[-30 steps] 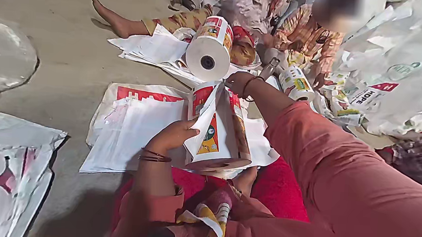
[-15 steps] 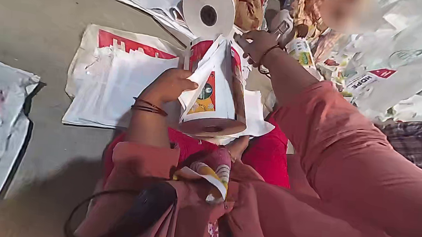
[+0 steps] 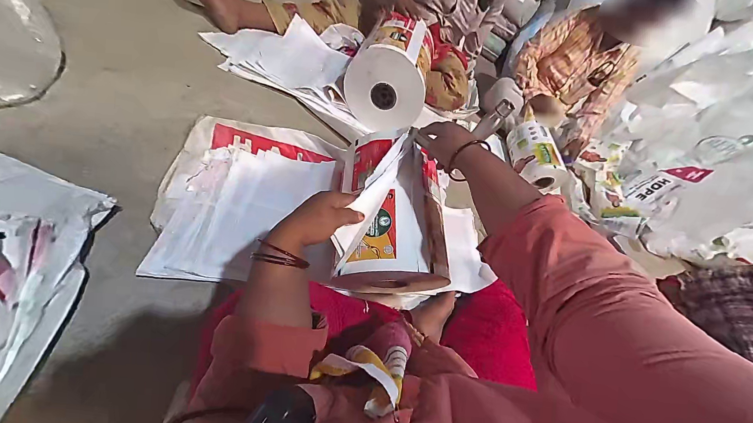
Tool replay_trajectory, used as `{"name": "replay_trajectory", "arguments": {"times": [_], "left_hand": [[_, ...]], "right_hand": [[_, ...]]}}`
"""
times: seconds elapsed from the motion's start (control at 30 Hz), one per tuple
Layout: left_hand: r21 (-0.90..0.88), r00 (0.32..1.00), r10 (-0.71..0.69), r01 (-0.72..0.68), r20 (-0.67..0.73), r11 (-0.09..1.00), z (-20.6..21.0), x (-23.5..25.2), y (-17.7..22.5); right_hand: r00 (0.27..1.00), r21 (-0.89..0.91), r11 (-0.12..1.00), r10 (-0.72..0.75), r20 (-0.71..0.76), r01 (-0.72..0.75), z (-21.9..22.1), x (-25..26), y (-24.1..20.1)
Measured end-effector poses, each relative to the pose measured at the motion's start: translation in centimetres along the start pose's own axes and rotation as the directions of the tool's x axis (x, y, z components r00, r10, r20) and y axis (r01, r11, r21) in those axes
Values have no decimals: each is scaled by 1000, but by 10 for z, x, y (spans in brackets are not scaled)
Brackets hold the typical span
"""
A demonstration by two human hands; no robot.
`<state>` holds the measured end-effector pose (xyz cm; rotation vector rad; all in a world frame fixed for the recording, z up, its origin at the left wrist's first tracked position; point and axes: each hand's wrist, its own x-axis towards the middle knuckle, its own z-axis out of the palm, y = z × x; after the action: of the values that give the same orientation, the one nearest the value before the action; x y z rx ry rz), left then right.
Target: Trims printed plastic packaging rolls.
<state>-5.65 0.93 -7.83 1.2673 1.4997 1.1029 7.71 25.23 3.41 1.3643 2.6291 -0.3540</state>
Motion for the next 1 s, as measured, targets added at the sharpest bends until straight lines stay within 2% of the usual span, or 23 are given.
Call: {"name": "replay_trajectory", "arguments": {"times": [0.2,0.43,0.7,0.77,0.8,0.87,0.9,0.97,1.0], "left_hand": [[16,999,45,-46,10,999,-2,0,-5],[19,1000,6,-6,7,1000,-2,0,-2],[30,1000,23,-23,5,999,-4,-1,-4],[38,998,59,-58,-15,998,-3,0,-8],[28,996,87,-86,-29,996,-1,2,-10],[14,994,88,-88,-64,996,-10,-8,-15],[3,995,60,-60,-85,998,-19,-16,-17],[38,986,-59,66,-157,997,-38,-34,-16],[94,967,-147,169,-207,981,-48,-41,-15]], "right_hand": [[1000,-195,981,-3,12,5,-2,-5,-22],[999,-177,984,14,34,-8,-4,-2,-17],[972,-267,962,9,236,56,-21,-5,-22],[959,-306,947,-2,283,92,-29,-8,-22],[960,-298,953,25,279,62,-35,-13,-18],[976,-98,994,75,204,-56,-31,-27,-5],[990,52,995,74,118,-80,-24,-34,2],[988,351,934,115,-103,-72,-5,-52,15],[976,457,888,138,-167,-47,4,-65,22]]}}
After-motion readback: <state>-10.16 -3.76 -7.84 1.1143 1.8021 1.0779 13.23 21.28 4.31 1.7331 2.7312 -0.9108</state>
